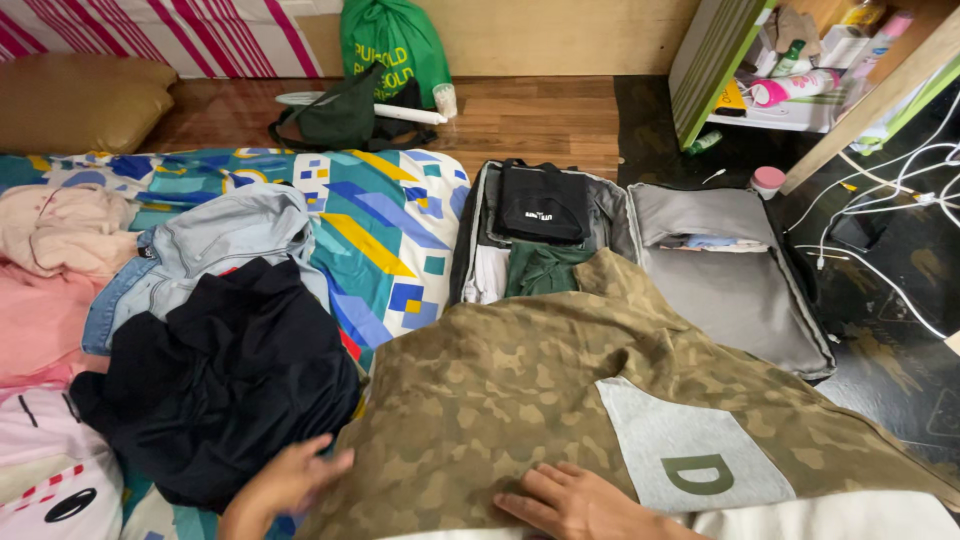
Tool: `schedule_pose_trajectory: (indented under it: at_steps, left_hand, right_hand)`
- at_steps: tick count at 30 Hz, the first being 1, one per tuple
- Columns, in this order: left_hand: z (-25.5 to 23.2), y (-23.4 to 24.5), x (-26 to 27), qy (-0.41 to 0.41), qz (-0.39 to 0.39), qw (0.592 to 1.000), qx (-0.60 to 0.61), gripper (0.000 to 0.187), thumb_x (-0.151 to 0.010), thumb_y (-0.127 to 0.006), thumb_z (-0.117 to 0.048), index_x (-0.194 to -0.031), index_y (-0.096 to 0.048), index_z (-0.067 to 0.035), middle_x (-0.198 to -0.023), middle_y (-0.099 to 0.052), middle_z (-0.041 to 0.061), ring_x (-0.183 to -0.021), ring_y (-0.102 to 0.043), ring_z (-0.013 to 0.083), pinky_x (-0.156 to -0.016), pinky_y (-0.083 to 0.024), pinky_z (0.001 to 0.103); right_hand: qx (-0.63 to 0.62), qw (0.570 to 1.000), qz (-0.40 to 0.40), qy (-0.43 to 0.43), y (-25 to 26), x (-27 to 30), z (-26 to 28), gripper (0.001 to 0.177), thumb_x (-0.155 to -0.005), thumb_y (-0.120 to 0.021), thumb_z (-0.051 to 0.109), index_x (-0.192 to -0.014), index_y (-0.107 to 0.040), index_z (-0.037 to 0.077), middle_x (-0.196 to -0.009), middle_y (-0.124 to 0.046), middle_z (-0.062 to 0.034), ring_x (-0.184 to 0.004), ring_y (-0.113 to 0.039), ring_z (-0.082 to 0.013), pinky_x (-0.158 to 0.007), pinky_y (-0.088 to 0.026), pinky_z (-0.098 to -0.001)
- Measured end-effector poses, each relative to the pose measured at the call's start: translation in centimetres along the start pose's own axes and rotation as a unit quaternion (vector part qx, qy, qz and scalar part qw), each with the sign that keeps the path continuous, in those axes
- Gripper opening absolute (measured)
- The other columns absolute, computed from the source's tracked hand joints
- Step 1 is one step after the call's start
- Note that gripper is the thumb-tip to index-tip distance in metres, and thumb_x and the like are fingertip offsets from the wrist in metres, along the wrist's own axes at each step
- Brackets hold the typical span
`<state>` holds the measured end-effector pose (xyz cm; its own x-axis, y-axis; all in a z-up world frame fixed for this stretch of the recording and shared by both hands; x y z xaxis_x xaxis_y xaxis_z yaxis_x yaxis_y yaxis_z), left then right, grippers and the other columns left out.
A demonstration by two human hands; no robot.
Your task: The person packs clothes into an open suitcase on a bed. They place a patterned pouch and folded garments into the case, unfold and refold a camouflage t-shirt on the bed, lay it flat in the suitcase, tuck items beside a black pouch, and begin folding a pair of dark pants.
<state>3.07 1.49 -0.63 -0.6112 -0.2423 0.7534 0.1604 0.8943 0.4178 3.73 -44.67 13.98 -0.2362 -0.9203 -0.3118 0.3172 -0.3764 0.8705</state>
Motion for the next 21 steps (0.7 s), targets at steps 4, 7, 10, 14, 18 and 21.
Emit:
schedule_pose_trajectory:
  at_steps: [4,7,10,14,18,21]
  left_hand:
    - [-4.5,-0.7,-5.9,0.032,-0.011,0.999,0.039,0.094,-0.08,-0.067,-0.069,-0.147,-0.056,-0.005,-0.143,-0.062,0.013,-0.122,-0.06,0.0256,-0.093,-0.047,0.051]
    - [-6.7,-1.4,-10.2,-0.048,-0.096,0.994,-0.012,0.094,-0.084,-0.082,-0.065,-0.137,-0.058,0.009,-0.136,-0.066,0.023,-0.117,-0.067,0.0267,-0.095,-0.054,0.039]
    - [-7.6,-2.0,-11.3,-0.121,-0.169,0.978,-0.007,0.066,-0.076,-0.082,-0.05,-0.123,-0.08,-0.004,-0.123,-0.079,0.021,-0.112,-0.076,0.034,-0.093,-0.058,0.042]
    - [-8.5,-1.6,-6.7,-0.099,-0.389,0.911,-0.096,0.045,-0.088,-0.076,-0.043,-0.127,-0.076,-0.02,-0.129,-0.073,0.015,-0.118,-0.068,0.0337,-0.098,-0.054,0.045]
    - [-12.4,-4.1,-0.4,-0.153,-0.458,0.853,-0.196,0.035,-0.096,-0.068,-0.041,-0.123,-0.074,-0.02,-0.127,-0.069,0.013,-0.118,-0.064,0.0368,-0.095,-0.053,0.049]
    - [-16.0,-5.6,3.5,-0.358,-0.449,0.792,-0.209,0.042,-0.103,-0.059,-0.046,-0.132,-0.066,-0.016,-0.138,-0.063,0.011,-0.132,-0.058,0.036,-0.11,-0.048,0.049]
  right_hand:
    - [0.001,0.997,0.076,-0.03,-2.7,-0.4,-0.2,0.044,-0.102,-0.053,0.025,-0.142,-0.061,0.007,-0.132,-0.051,-0.0177,-0.131,-0.048,-0.0343,-0.11,-0.038,-0.0504]
    - [0.069,0.997,0.033,0.014,-3.7,-0.4,-0.2,0.046,-0.105,-0.049,0.031,-0.148,-0.055,0.018,-0.165,-0.035,-0.0195,-0.155,-0.029,-0.0352,-0.122,-0.02,-0.0597]
    - [0.155,0.984,0.083,0.035,-5.1,0.2,-0.7,0.057,-0.112,-0.041,0.038,-0.166,-0.036,0.022,-0.177,-0.016,-0.016,-0.163,-0.014,-0.0313,-0.125,-0.011,-0.0589]
    - [0.06,0.985,0.16,-0.003,-6.3,1.2,-1.2,0.063,-0.112,-0.034,0.042,-0.17,-0.017,0.025,-0.178,-0.009,-0.0108,-0.164,-0.008,-0.0299,-0.125,-0.005,-0.0622]
    - [-0.028,0.978,0.203,-0.03,-6.4,1.2,-1.1,0.063,-0.111,-0.033,0.042,-0.169,-0.016,0.025,-0.178,-0.007,-0.0086,-0.163,-0.006,-0.0298,-0.125,-0.004,-0.065]
    - [0.301,0.945,0.113,0.061,-4.7,1.2,-0.2,0.068,-0.11,-0.032,0.047,-0.171,-0.015,0.024,-0.178,-0.007,-0.0094,-0.163,-0.007,-0.0266,-0.123,-0.01,-0.0582]
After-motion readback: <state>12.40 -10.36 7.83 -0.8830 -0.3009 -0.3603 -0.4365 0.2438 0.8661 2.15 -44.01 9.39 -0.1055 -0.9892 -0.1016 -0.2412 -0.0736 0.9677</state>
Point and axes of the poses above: each hand's wrist, its own x-axis away from the middle knuckle, its own y-axis out of the back of the hand, z = x × y, the point moved 5 cm from there along -x, towards the middle knuckle
